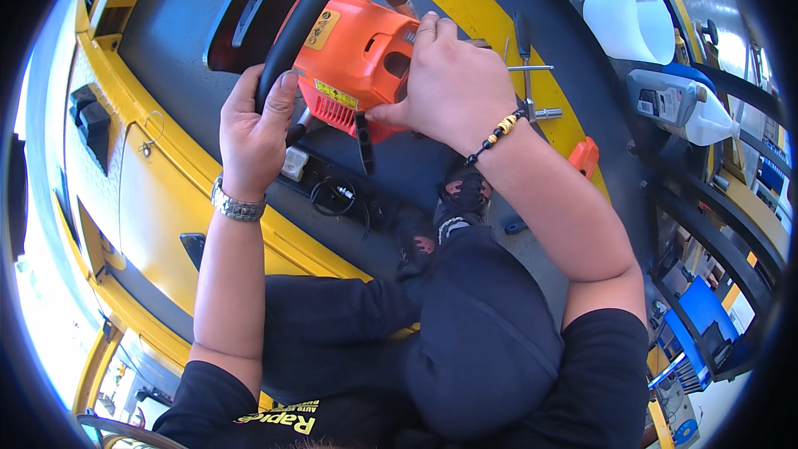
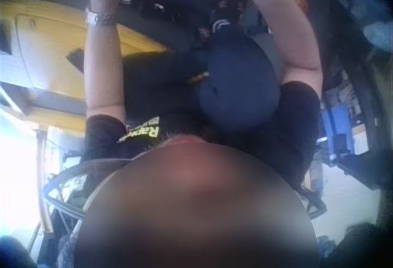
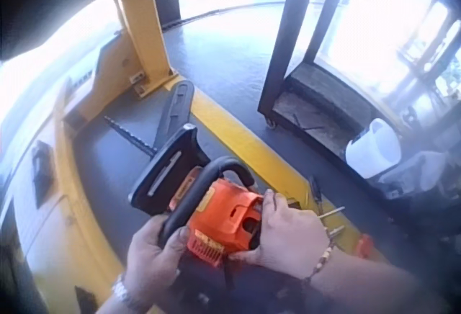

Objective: The person is sitting on the floor and repairing a chainsaw. They use a hex key to adjust internal components and a socket wrench to tighten a bolt on the chainsaw body.

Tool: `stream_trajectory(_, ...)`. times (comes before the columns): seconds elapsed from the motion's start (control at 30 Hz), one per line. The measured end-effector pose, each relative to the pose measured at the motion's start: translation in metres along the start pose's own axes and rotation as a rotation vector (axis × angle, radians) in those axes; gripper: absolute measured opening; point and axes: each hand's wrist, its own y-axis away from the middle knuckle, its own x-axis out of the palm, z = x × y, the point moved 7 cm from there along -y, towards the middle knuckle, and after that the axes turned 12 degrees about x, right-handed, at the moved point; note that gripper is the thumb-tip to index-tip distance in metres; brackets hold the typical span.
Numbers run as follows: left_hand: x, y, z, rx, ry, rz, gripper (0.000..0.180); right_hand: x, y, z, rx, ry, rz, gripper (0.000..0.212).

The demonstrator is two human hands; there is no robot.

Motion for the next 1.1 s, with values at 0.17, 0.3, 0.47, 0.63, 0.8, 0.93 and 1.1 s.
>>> stream_trajectory(0.17, -0.001, 0.004, 0.010, 0.022, 0.143, -0.010, 0.037, 0.008, -0.003, -0.007, -0.008, -0.026, -0.080, 0.122)
stream_trajectory(0.3, 0.000, 0.004, 0.009, 0.104, 0.136, -0.038, 0.032, 0.006, -0.001, -0.003, -0.025, -0.060, -0.119, 0.118)
stream_trajectory(0.47, 0.001, 0.000, 0.006, 0.015, 0.161, -0.031, 0.036, 0.005, -0.001, 0.000, 0.004, -0.042, -0.094, 0.110)
stream_trajectory(0.63, -0.005, 0.001, 0.015, -0.006, 0.164, 0.020, 0.034, -0.003, -0.011, -0.036, -0.144, -0.356, 0.025, 0.095)
stream_trajectory(0.8, -0.001, 0.002, 0.005, -0.035, 0.088, 0.082, 0.027, 0.015, 0.040, -0.127, 0.069, -0.578, -0.136, 0.043)
stream_trajectory(0.93, -0.015, 0.005, 0.000, 0.179, -0.085, -0.011, 0.027, 0.054, 0.109, -0.173, 0.391, -0.579, 0.025, 0.034)
stream_trajectory(1.1, -0.011, 0.009, 0.001, 0.177, -0.100, -0.049, 0.030, 0.123, 0.188, -0.239, 0.613, -0.333, 0.027, 0.029)
